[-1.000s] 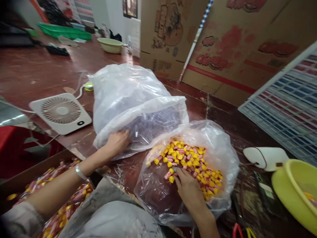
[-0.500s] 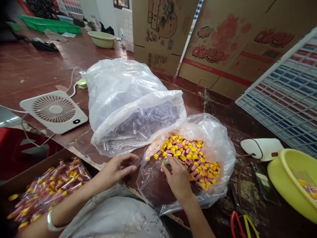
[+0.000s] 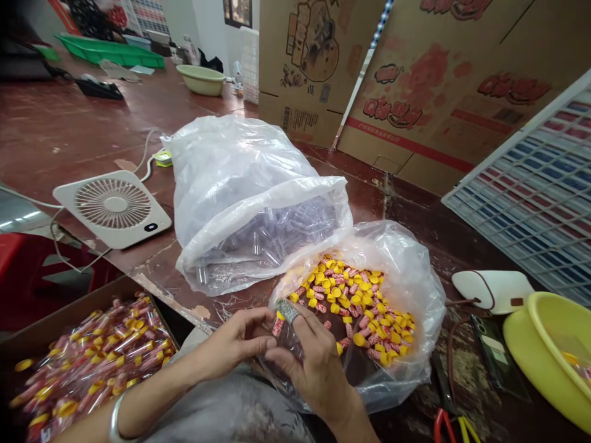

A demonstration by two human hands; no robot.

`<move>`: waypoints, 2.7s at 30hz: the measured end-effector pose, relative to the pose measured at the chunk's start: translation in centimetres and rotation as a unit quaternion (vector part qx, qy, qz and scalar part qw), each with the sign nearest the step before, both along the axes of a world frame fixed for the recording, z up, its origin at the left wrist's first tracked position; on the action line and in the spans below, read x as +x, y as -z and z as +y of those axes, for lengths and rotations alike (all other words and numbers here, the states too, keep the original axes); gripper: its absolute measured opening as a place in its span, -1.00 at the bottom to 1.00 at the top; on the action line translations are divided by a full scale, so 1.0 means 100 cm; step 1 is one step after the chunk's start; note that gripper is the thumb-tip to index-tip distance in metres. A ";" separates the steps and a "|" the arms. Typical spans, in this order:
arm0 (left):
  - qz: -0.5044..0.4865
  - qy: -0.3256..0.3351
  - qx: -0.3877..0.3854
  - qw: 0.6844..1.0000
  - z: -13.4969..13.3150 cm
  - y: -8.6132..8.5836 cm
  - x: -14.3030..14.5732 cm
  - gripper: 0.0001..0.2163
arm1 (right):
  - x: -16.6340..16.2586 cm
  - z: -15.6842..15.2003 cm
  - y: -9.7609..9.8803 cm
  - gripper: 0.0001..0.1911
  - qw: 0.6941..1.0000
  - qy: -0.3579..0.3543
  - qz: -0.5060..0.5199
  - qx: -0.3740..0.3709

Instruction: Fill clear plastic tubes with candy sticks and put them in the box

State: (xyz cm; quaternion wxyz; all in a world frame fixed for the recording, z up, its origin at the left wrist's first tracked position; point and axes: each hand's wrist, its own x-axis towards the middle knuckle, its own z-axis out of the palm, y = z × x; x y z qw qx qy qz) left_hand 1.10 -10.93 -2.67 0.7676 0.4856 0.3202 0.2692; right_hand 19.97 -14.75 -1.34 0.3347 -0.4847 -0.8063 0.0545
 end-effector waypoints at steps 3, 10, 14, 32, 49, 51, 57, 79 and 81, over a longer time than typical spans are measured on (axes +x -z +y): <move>-0.059 -0.017 -0.085 0.994 0.001 0.000 0.001 -0.69 | -0.004 -0.002 0.006 -0.41 0.997 0.014 -0.065 0.034; -0.097 0.016 -0.110 0.989 0.006 -0.003 0.019 -0.71 | -0.011 -0.001 0.007 -0.53 0.992 0.054 -0.068 0.088; 0.080 0.006 0.125 0.989 0.039 -0.004 0.021 -0.84 | 0.029 0.003 0.000 -0.32 0.990 0.083 -0.113 0.018; 0.418 0.006 0.543 0.728 0.105 0.016 -0.015 -0.76 | 0.059 -0.006 0.036 -0.85 0.985 0.089 -0.111 -0.097; 0.171 0.037 0.281 0.944 0.008 -0.004 -0.001 -0.80 | 0.011 0.000 -0.009 -0.81 0.995 0.049 0.048 -0.070; 0.133 0.010 0.212 0.968 0.007 -0.004 0.002 -0.75 | 0.009 -0.003 -0.009 -0.88 0.999 0.022 0.021 -0.040; -0.012 -0.046 0.017 0.999 0.007 -0.004 0.014 -0.65 | -0.008 -0.009 0.008 -0.49 0.993 0.086 -0.059 0.053; 0.450 0.010 0.630 0.633 0.143 0.017 0.026 -0.79 | 0.081 -0.027 0.042 -0.87 0.972 0.092 -0.190 -0.100; 0.461 -0.013 0.609 0.645 0.134 0.016 0.014 -0.77 | 0.077 -0.024 0.041 -0.90 0.980 0.126 -0.132 -0.083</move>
